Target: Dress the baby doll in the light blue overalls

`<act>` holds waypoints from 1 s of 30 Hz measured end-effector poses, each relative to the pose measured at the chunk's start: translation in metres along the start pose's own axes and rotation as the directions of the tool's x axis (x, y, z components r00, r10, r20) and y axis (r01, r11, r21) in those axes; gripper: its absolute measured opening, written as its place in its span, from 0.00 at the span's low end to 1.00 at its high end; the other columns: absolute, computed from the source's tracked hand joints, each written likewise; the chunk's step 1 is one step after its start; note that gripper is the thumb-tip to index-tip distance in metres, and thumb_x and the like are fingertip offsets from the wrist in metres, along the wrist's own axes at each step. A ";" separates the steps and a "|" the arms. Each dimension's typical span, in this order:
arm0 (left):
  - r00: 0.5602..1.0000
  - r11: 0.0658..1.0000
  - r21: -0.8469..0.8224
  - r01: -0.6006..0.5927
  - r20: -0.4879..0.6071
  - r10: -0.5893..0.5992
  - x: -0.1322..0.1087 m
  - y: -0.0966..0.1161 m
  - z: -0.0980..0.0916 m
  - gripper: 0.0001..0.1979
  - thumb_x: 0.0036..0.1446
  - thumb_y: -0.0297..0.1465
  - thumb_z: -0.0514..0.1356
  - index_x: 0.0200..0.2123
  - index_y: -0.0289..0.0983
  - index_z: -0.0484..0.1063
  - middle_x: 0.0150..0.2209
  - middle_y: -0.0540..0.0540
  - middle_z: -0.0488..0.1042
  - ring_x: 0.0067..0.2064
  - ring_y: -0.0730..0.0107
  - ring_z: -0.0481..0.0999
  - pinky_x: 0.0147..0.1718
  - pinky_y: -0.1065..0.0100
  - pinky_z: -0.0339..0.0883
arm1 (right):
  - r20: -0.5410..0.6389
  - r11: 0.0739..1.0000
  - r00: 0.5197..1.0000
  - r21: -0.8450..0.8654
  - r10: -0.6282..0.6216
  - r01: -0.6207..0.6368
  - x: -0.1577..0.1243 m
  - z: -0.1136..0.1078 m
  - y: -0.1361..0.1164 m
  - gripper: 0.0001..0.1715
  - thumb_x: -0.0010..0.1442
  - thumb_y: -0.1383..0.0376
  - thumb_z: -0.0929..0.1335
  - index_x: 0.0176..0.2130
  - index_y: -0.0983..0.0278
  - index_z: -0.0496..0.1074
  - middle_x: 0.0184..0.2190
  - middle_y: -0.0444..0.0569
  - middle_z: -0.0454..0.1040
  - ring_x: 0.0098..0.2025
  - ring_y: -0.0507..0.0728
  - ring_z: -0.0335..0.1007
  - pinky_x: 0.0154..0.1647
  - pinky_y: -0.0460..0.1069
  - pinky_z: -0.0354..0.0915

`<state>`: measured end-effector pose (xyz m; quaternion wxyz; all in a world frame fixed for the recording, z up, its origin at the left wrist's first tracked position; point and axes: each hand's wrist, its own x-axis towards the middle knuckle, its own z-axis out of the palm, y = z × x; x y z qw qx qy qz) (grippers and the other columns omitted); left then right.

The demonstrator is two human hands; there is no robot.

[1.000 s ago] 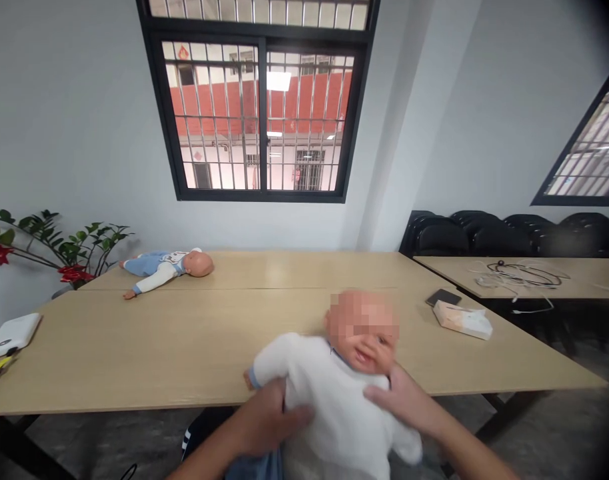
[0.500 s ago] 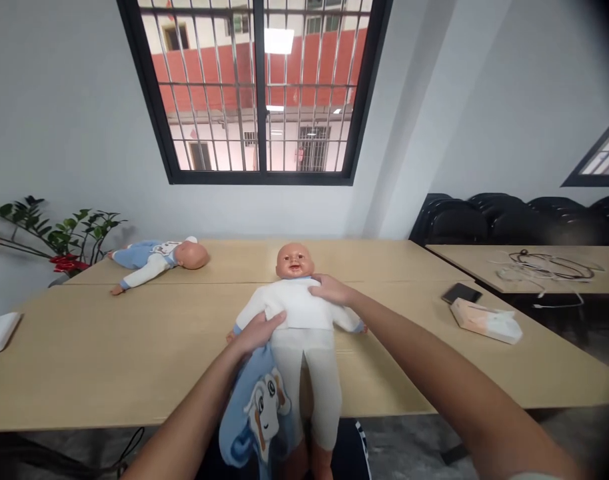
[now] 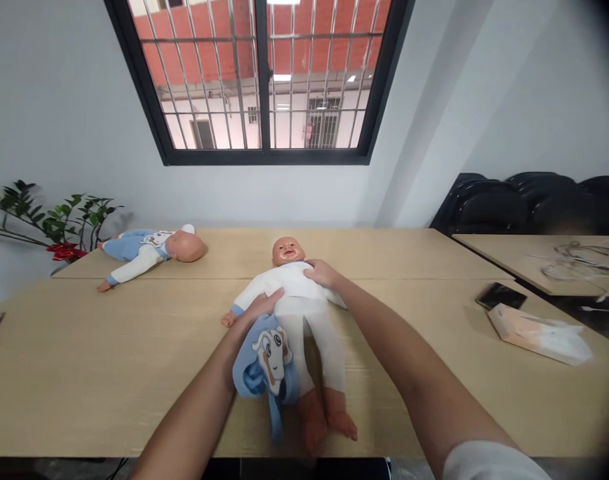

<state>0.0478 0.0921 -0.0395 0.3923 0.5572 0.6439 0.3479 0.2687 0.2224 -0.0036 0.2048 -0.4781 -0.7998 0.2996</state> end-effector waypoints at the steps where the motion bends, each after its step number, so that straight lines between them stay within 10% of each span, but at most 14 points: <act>1: 0.999 0.999 0.040 0.031 -0.008 -0.031 0.004 -0.003 -0.001 0.37 0.62 0.56 0.55 0.52 0.26 0.74 0.56 0.27 0.77 0.60 0.43 0.76 0.57 0.59 0.68 | -0.015 1.000 1.000 -0.017 -0.018 0.018 -0.002 0.003 0.002 0.32 0.62 0.66 0.66 0.63 0.72 0.69 0.61 0.60 0.73 0.59 0.63 0.72 0.61 0.52 0.63; 7: 0.999 0.991 0.131 0.037 -0.014 -0.036 0.001 -0.033 -0.014 0.20 0.68 0.40 0.49 0.45 0.33 0.75 0.48 0.35 0.82 0.55 0.51 0.78 0.54 0.58 0.68 | -0.327 0.943 0.915 -0.303 -0.237 0.136 -0.074 0.028 0.018 0.24 0.69 0.57 0.65 0.58 0.67 0.72 0.57 0.59 0.74 0.61 0.65 0.65 0.67 0.59 0.57; 12: 0.992 0.972 0.198 -0.128 0.018 0.127 -0.020 -0.048 -0.015 0.19 0.61 0.30 0.56 0.55 0.34 0.67 0.44 0.41 0.81 0.44 0.60 0.80 0.45 0.64 0.70 | -0.302 0.975 0.940 -0.196 -0.161 0.105 -0.135 0.046 0.033 0.24 0.70 0.57 0.64 0.59 0.66 0.70 0.56 0.58 0.75 0.58 0.62 0.70 0.62 0.57 0.64; 21: 0.974 0.850 0.515 0.112 -0.227 0.009 -0.026 -0.015 -0.002 0.17 0.68 0.41 0.49 0.50 0.39 0.71 0.44 0.36 0.82 0.48 0.49 0.81 0.43 0.59 0.69 | -0.320 0.922 0.947 -0.369 -0.004 -0.121 -0.138 0.049 0.017 0.20 0.72 0.62 0.59 0.52 0.66 0.76 0.50 0.57 0.80 0.52 0.63 0.75 0.56 0.54 0.64; 30: 0.999 0.778 0.628 -0.033 0.034 0.015 -0.039 -0.026 -0.013 0.16 0.63 0.39 0.54 0.45 0.37 0.77 0.47 0.32 0.81 0.50 0.46 0.80 0.47 0.56 0.69 | -0.305 0.966 0.940 -0.156 0.150 -0.205 -0.172 0.050 0.006 0.17 0.69 0.62 0.60 0.42 0.65 0.75 0.39 0.54 0.79 0.42 0.60 0.74 0.45 0.52 0.66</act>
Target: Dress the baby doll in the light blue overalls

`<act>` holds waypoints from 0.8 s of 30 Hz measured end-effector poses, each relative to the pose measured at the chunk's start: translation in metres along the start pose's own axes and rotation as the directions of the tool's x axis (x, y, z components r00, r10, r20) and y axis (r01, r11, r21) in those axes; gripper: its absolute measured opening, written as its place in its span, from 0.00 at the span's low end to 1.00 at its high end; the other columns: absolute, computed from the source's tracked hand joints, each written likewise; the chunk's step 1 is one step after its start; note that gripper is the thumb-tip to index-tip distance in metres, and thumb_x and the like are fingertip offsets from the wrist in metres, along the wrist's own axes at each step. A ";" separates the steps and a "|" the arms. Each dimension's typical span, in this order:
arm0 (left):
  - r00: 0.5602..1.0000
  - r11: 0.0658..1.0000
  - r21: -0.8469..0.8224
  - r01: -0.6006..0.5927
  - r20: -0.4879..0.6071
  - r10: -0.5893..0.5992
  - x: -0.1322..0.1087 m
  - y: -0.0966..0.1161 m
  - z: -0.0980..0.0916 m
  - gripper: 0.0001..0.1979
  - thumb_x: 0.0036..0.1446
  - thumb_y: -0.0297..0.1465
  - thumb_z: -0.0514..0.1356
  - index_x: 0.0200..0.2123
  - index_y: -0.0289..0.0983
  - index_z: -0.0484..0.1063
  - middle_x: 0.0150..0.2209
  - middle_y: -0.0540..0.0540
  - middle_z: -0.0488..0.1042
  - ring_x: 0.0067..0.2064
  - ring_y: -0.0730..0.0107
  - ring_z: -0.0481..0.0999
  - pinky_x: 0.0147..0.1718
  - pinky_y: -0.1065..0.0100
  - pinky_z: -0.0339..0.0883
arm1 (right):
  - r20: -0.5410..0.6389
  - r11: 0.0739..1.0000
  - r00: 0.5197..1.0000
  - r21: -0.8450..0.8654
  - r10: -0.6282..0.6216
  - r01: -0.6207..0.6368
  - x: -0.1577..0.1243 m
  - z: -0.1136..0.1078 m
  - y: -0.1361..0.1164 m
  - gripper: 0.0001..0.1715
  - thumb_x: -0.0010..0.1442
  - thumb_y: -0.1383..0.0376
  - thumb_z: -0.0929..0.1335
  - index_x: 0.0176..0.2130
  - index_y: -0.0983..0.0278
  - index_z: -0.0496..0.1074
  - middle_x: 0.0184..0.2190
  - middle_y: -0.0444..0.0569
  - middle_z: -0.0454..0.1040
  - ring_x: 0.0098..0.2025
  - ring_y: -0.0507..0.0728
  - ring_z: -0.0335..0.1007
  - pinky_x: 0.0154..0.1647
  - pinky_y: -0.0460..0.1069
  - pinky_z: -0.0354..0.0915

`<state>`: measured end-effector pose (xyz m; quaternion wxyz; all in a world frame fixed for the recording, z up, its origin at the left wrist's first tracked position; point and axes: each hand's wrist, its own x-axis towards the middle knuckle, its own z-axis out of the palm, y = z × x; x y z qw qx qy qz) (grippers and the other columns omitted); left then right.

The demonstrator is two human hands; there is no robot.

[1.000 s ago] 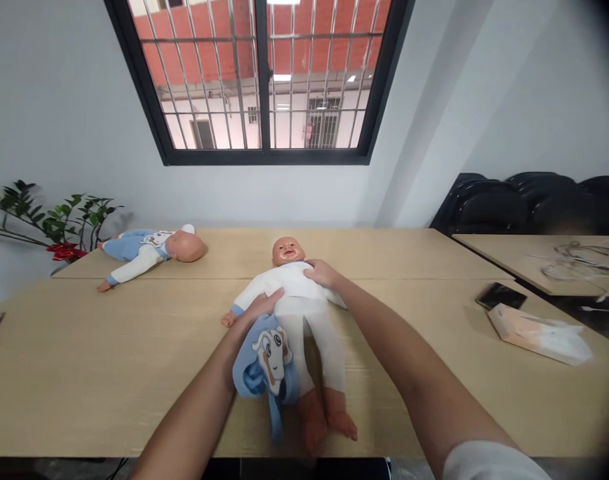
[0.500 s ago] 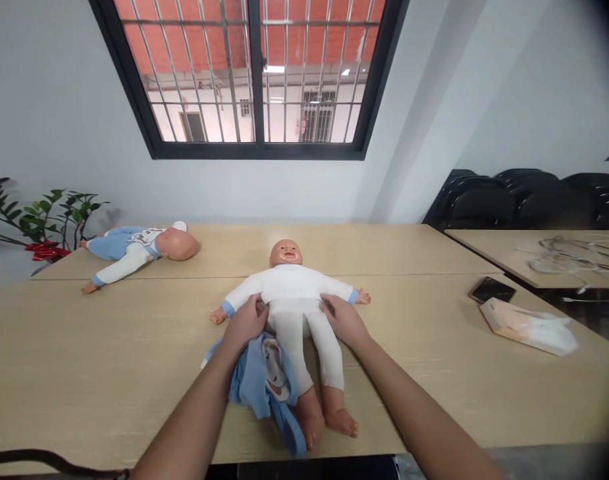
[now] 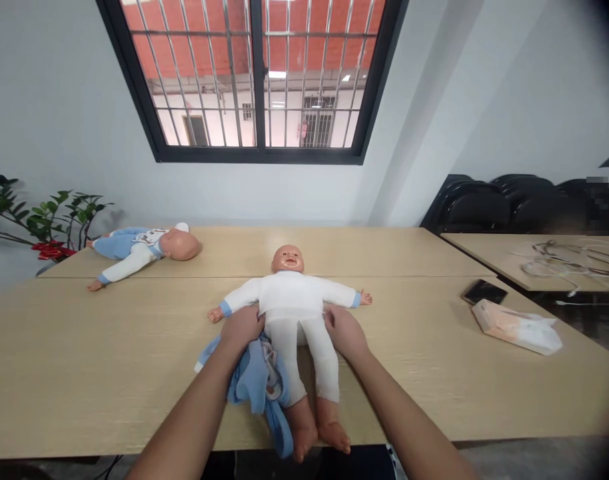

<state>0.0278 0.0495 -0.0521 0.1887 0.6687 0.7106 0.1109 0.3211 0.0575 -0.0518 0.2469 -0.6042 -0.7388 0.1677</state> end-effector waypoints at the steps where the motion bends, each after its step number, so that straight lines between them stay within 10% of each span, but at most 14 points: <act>1: 1.000 1.000 -0.014 -0.026 0.008 0.026 -0.001 -0.001 -0.001 0.16 0.63 0.38 0.54 0.44 0.37 0.77 0.47 0.31 0.81 0.50 0.46 0.80 0.47 0.56 0.68 | -0.004 0.995 1.000 0.095 0.011 -0.011 -0.006 0.001 -0.003 0.19 0.70 0.60 0.59 0.47 0.65 0.75 0.44 0.56 0.78 0.45 0.60 0.75 0.48 0.53 0.67; 4: 0.993 0.991 -0.075 -0.111 0.037 0.114 -0.004 -0.005 -0.007 0.15 0.65 0.39 0.53 0.43 0.38 0.76 0.46 0.36 0.82 0.47 0.51 0.80 0.47 0.59 0.68 | -0.052 0.953 0.998 0.299 -0.033 0.047 -0.028 0.006 -0.015 0.34 0.69 0.53 0.63 0.67 0.65 0.61 0.66 0.62 0.64 0.63 0.63 0.66 0.62 0.58 0.65; 8: 0.952 0.897 -0.348 -0.271 0.041 0.304 -0.008 -0.010 -0.016 0.22 0.67 0.49 0.50 0.40 0.39 0.74 0.41 0.44 0.81 0.42 0.58 0.78 0.43 0.64 0.68 | 0.018 0.977 0.989 0.158 -0.148 0.143 -0.046 0.015 -0.037 0.45 0.61 0.55 0.72 0.72 0.57 0.57 0.77 0.58 0.37 0.77 0.69 0.39 0.72 0.64 0.52; 18: 0.973 0.914 -0.335 -0.228 -0.038 0.228 0.000 -0.021 -0.020 0.25 0.65 0.52 0.50 0.29 0.38 0.71 0.29 0.48 0.75 0.35 0.63 0.73 0.39 0.65 0.66 | 0.034 0.988 0.999 -0.152 -0.015 0.020 0.058 0.035 -0.056 0.32 0.69 0.56 0.66 0.69 0.60 0.64 0.72 0.62 0.54 0.72 0.69 0.52 0.68 0.61 0.55; 24: 0.949 0.851 -0.479 -0.216 0.104 0.299 -0.058 -0.030 -0.044 0.25 0.62 0.50 0.58 0.53 0.40 0.76 0.54 0.42 0.79 0.55 0.55 0.76 0.57 0.61 0.65 | -0.091 0.983 0.995 -0.184 -0.045 0.027 0.062 0.002 -0.087 0.31 0.70 0.56 0.65 0.66 0.68 0.65 0.68 0.66 0.59 0.66 0.71 0.58 0.66 0.62 0.56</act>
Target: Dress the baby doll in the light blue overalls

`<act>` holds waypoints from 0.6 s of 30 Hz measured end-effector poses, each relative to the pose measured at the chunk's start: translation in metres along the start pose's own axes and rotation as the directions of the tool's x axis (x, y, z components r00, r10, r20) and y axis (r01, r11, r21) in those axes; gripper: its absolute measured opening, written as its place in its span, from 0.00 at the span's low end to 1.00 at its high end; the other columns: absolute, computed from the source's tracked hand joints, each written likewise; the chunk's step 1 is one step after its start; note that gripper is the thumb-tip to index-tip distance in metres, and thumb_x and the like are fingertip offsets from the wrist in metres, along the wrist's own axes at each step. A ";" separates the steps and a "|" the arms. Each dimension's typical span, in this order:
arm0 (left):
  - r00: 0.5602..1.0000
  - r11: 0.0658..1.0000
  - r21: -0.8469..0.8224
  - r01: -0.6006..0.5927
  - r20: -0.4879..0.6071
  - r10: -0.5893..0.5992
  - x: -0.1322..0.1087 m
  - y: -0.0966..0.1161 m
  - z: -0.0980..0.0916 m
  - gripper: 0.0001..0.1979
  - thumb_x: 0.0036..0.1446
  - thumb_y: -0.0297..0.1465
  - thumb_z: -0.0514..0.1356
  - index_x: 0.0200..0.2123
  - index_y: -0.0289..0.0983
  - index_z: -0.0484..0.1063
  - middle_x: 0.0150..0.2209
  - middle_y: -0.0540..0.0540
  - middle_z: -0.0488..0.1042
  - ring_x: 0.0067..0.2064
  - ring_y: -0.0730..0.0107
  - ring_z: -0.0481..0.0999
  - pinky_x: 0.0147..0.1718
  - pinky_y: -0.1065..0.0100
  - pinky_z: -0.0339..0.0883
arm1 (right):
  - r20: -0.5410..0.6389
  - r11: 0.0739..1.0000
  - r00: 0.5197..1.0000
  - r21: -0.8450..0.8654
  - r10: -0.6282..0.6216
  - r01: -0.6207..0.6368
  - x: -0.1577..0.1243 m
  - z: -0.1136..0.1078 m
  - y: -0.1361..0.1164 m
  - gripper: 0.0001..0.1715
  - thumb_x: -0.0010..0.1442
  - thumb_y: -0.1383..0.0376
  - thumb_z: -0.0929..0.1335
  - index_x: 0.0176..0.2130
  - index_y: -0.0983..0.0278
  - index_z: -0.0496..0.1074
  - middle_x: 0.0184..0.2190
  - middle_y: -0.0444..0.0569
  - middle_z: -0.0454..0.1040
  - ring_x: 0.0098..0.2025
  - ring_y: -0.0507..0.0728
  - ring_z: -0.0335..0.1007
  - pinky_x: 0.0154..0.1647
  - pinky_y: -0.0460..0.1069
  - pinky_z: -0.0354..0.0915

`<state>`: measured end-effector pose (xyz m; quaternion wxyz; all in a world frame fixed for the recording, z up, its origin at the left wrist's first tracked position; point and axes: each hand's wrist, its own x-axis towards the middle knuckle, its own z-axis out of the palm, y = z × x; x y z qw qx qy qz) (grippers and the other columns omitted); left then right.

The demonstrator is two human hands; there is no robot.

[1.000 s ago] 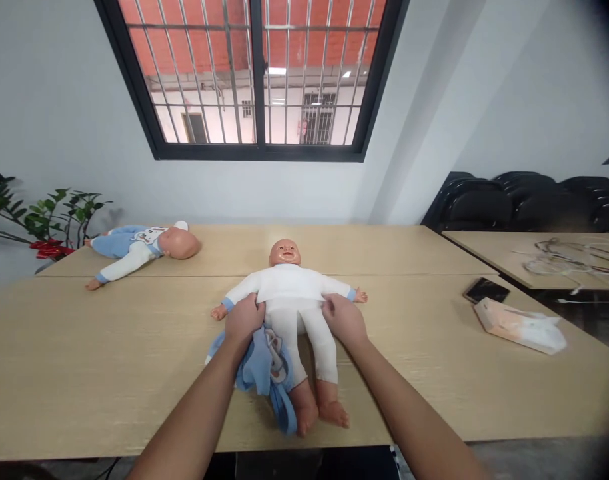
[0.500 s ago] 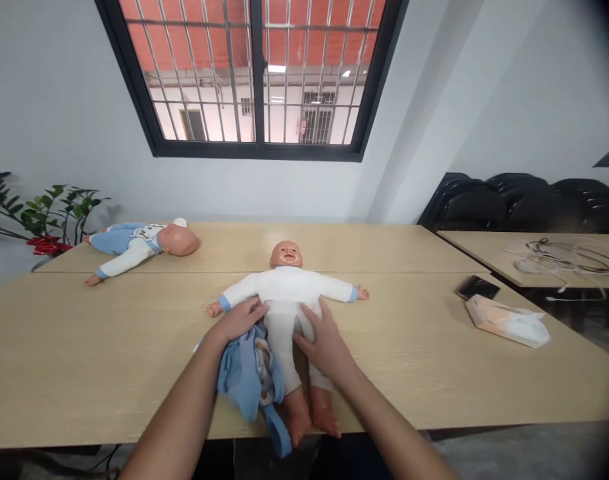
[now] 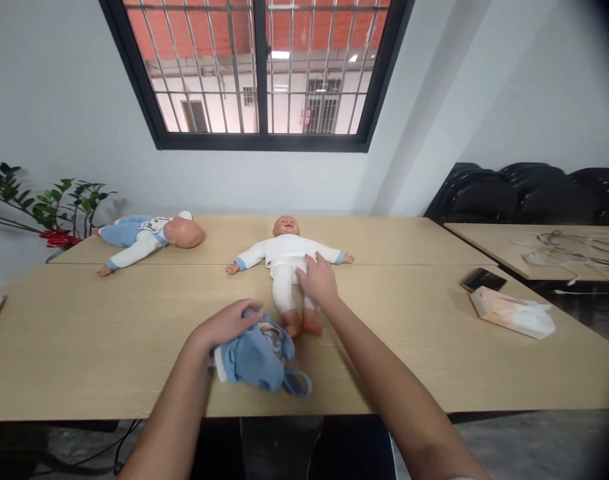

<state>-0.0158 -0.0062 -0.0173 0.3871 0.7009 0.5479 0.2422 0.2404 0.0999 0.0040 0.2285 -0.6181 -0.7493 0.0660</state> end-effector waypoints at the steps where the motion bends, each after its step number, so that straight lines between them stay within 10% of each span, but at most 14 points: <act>1: 0.999 1.000 -0.007 -0.010 0.037 0.010 -0.013 0.004 0.001 0.28 0.59 0.49 0.62 0.58 0.42 0.74 0.59 0.43 0.77 0.58 0.54 0.74 0.59 0.61 0.64 | -0.084 0.998 0.995 0.039 -0.052 0.056 -0.020 -0.008 -0.007 0.27 0.71 0.57 0.63 0.63 0.68 0.67 0.64 0.66 0.64 0.64 0.70 0.60 0.65 0.61 0.56; 5: 0.993 0.996 0.083 -0.015 0.120 0.004 -0.049 0.016 0.009 0.28 0.48 0.41 0.70 0.54 0.46 0.77 0.54 0.45 0.79 0.55 0.50 0.76 0.55 0.60 0.67 | -0.109 0.930 0.967 0.269 -0.228 0.250 -0.147 -0.021 -0.032 0.13 0.72 0.60 0.60 0.44 0.62 0.71 0.41 0.54 0.74 0.46 0.63 0.69 0.50 0.57 0.65; 9: 0.978 0.988 0.153 0.017 0.202 -0.048 -0.060 0.022 0.025 0.13 0.53 0.39 0.65 0.41 0.43 0.78 0.41 0.47 0.81 0.43 0.56 0.77 0.41 0.64 0.66 | -0.021 0.934 0.982 0.303 -0.190 0.187 -0.252 0.000 -0.039 0.07 0.66 0.59 0.68 0.42 0.60 0.70 0.42 0.54 0.74 0.43 0.65 0.69 0.43 0.59 0.66; 18: 0.998 0.991 -0.134 -0.027 0.058 0.035 -0.075 0.039 0.032 0.21 0.65 0.50 0.56 0.39 0.37 0.72 0.35 0.49 0.73 0.37 0.65 0.70 0.37 0.68 0.63 | -0.229 0.769 0.939 0.541 -0.256 0.342 -0.248 -0.010 -0.008 0.14 0.57 0.77 0.67 0.37 0.59 0.63 0.48 0.50 0.79 0.54 0.61 0.73 0.53 0.59 0.68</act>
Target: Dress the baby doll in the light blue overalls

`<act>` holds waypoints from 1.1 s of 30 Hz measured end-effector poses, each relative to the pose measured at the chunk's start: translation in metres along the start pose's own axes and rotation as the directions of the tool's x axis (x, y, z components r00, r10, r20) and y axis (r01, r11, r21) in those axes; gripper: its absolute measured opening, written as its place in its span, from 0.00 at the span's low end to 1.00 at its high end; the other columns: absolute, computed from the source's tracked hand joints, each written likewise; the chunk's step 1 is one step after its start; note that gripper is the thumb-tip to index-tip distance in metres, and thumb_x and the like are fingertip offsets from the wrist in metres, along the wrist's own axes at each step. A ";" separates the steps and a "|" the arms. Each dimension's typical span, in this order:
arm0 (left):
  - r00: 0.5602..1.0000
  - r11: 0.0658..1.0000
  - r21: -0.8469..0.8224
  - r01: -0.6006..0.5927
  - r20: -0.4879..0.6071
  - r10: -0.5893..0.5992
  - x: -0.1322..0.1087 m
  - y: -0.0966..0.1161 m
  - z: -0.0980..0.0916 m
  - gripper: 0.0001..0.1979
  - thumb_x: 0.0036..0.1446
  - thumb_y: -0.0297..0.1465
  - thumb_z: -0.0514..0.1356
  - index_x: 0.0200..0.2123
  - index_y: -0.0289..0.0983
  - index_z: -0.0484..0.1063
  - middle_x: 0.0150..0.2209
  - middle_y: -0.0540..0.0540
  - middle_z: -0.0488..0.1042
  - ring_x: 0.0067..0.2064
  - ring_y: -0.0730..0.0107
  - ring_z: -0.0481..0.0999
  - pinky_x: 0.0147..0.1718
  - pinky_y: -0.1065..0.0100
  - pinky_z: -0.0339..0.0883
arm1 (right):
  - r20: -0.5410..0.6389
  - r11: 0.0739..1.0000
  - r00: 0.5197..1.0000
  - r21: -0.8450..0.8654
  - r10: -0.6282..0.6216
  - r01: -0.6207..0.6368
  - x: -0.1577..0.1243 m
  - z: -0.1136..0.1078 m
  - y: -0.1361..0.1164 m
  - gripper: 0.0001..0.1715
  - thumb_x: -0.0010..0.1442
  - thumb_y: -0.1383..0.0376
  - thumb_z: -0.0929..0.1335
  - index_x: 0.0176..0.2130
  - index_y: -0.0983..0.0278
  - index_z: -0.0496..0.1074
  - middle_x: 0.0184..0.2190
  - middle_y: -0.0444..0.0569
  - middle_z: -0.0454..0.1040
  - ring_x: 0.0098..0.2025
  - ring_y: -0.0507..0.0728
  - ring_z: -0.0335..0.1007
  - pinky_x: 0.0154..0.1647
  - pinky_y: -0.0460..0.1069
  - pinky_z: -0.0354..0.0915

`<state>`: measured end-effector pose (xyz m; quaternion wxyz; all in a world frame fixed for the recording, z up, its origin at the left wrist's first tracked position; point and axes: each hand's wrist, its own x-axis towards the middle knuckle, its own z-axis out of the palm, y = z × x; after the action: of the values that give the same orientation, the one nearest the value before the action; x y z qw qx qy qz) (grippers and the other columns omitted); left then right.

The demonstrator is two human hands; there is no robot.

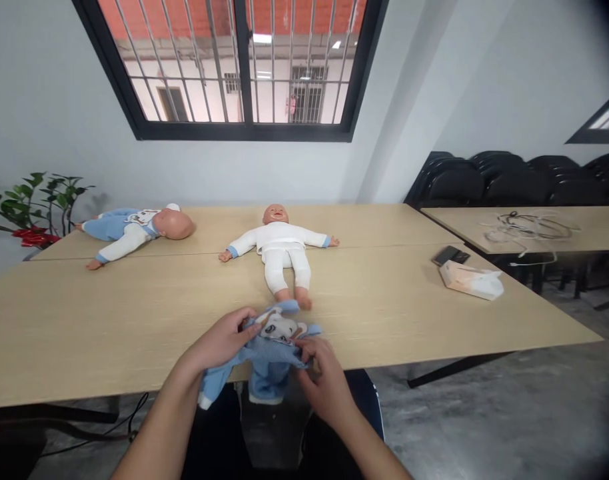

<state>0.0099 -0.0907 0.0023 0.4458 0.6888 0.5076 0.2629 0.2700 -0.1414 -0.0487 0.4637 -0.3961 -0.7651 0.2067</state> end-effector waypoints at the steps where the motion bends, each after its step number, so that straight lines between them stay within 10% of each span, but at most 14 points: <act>1: 0.999 0.995 -0.101 0.000 -0.054 -0.006 -0.002 0.001 0.000 0.22 0.65 0.51 0.57 0.41 0.37 0.72 0.36 0.48 0.73 0.38 0.65 0.70 0.38 0.68 0.64 | -0.001 0.997 0.997 -0.003 -0.081 0.081 0.006 -0.010 0.000 0.15 0.56 0.78 0.66 0.37 0.59 0.63 0.46 0.49 0.79 0.53 0.61 0.73 0.53 0.58 0.67; 7: 0.939 0.783 -0.588 -0.205 -0.343 -0.011 -0.006 0.029 0.008 0.22 0.62 0.49 0.63 0.49 0.39 0.70 0.42 0.47 0.76 0.42 0.67 0.75 0.42 0.69 0.69 | 0.089 0.867 0.880 -0.148 -0.467 0.475 0.060 -0.071 -0.008 0.13 0.61 0.79 0.64 0.36 0.60 0.65 0.43 0.49 0.78 0.52 0.58 0.75 0.54 0.58 0.67; 12: 0.789 0.774 -0.448 -0.447 -0.605 0.106 0.011 0.044 0.016 0.22 0.60 0.51 0.65 0.44 0.40 0.67 0.33 0.52 0.73 0.32 0.74 0.70 0.32 0.74 0.65 | 0.017 0.756 0.789 -0.273 -0.614 0.594 0.098 -0.101 -0.012 0.15 0.60 0.81 0.63 0.37 0.61 0.67 0.42 0.50 0.75 0.56 0.60 0.73 0.55 0.59 0.67; 15: 0.838 0.840 -0.378 -0.390 -0.524 0.153 0.033 0.030 0.020 0.21 0.63 0.51 0.61 0.45 0.40 0.66 0.33 0.52 0.73 0.31 0.74 0.69 0.32 0.73 0.66 | 0.069 0.778 0.830 -0.310 -0.554 0.546 0.106 -0.100 0.014 0.14 0.61 0.80 0.62 0.35 0.61 0.67 0.41 0.49 0.75 0.51 0.59 0.74 0.52 0.58 0.67; 21: 0.971 0.954 -0.224 -0.198 -0.179 0.159 0.077 -0.018 0.023 0.26 0.59 0.48 0.65 0.53 0.36 0.72 0.51 0.43 0.77 0.51 0.60 0.75 0.53 0.62 0.69 | 0.027 0.848 0.989 -0.511 -0.148 0.141 0.085 -0.062 0.065 0.15 0.60 0.78 0.62 0.39 0.63 0.72 0.47 0.55 0.75 0.51 0.63 0.71 0.51 0.60 0.68; 24: 0.983 0.938 -0.303 -0.171 -0.124 0.139 0.085 -0.036 0.021 0.28 0.58 0.49 0.66 0.53 0.35 0.74 0.52 0.41 0.79 0.52 0.56 0.77 0.54 0.59 0.70 | -0.159 0.829 0.957 -0.546 -0.243 0.120 0.050 -0.026 0.039 0.14 0.62 0.74 0.64 0.46 0.64 0.72 0.52 0.60 0.71 0.56 0.65 0.66 0.55 0.62 0.66; 27: 0.981 0.842 -0.508 -0.181 -0.157 0.116 0.090 -0.045 0.026 0.34 0.56 0.50 0.68 0.59 0.35 0.72 0.54 0.38 0.79 0.53 0.52 0.78 0.55 0.57 0.70 | 0.079 0.801 0.902 -0.430 -0.425 0.416 0.012 0.020 -0.002 0.13 0.62 0.71 0.65 0.46 0.62 0.72 0.44 0.52 0.74 0.48 0.61 0.68 0.53 0.58 0.67; 33: 0.970 0.575 -0.793 -0.200 -0.242 0.004 0.097 -0.044 0.038 0.36 0.55 0.54 0.65 0.59 0.36 0.73 0.58 0.37 0.77 0.62 0.49 0.73 0.64 0.53 0.63 | 0.122 0.840 0.987 -0.521 -0.102 0.151 -0.001 0.078 -0.020 0.33 0.60 0.62 0.73 0.62 0.62 0.68 0.51 0.57 0.73 0.52 0.67 0.67 0.55 0.63 0.67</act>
<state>0.0533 -0.0097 -0.0631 0.6379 0.4044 0.3348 0.5634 0.1942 -0.1498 -0.0730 0.3149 -0.4473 -0.8367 -0.0256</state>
